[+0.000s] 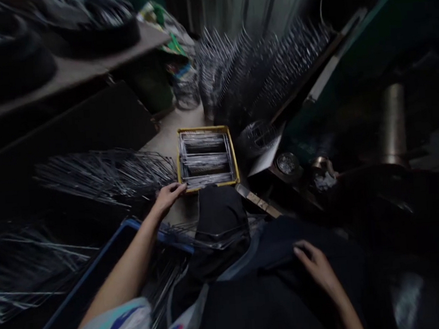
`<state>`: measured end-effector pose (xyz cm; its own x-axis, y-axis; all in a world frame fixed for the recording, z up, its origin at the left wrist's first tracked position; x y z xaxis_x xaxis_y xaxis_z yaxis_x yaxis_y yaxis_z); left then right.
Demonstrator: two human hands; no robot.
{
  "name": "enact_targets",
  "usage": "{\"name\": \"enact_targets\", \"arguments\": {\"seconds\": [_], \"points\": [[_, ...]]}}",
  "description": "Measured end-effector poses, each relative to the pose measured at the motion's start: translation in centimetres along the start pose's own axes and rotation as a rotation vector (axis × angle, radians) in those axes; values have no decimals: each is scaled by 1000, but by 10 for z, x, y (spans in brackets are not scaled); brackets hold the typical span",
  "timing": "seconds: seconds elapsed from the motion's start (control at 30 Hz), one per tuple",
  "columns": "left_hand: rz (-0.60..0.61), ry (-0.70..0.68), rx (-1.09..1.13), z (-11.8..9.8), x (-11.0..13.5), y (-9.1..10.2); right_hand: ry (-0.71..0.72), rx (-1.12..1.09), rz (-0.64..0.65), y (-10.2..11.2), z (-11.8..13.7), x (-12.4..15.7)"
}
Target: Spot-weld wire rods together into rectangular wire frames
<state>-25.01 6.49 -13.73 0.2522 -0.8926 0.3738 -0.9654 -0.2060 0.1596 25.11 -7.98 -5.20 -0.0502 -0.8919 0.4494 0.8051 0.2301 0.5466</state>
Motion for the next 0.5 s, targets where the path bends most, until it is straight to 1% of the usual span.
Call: {"name": "enact_targets", "arguments": {"seconds": [0.03, 0.07, 0.1, 0.13, 0.17, 0.2, 0.23, 0.3, 0.33, 0.37, 0.43, 0.47, 0.5], "points": [[154, -15, -65, -1, 24, -15, 5, 17, 4, 3, 2, -3], [420, -101, -209, -6, 53, -42, 16, 30, 17, 5, 6, -6], [593, -205, -321, -12, 84, -62, 21, 46, 26, 6, 9, -9], [653, -316, -423, -18, 109, -76, 29, 66, 32, 8, 12, -12], [659, -421, -518, -25, 129, -87, 40, 91, 34, 10, 16, -14], [626, -508, -589, -32, 144, -96, 54, 119, 31, 13, 19, -14], [591, -573, -644, -39, 154, -102, 72, 142, 20, 19, 22, -13], [564, -625, -666, -51, 159, -109, 108, 157, -36, 40, 23, -5], [552, -609, -631, -57, 154, -107, 117, 145, -96, 56, 19, 1], [528, -561, -578, -64, 144, -103, 114, 123, -181, 78, 11, 7], [469, -389, -504, -75, 115, -90, 71, 86, -387, 127, -18, 24], [452, -288, -523, -77, 99, -88, 37, 86, -488, 152, -38, 34], [456, -211, -599, -79, 85, -90, -18, 105, -572, 174, -60, 45]]}}
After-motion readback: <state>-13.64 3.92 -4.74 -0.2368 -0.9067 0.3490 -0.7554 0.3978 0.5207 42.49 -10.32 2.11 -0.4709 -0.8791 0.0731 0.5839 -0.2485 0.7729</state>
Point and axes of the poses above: each hand's wrist, its own x-axis away from the middle knuckle, its own y-axis out of the back of the hand, z = x × y, the point moved 8 cm from there along -x, towards the middle knuckle, and after that the axes turned 1 degree about x, right-handed, at the moved point
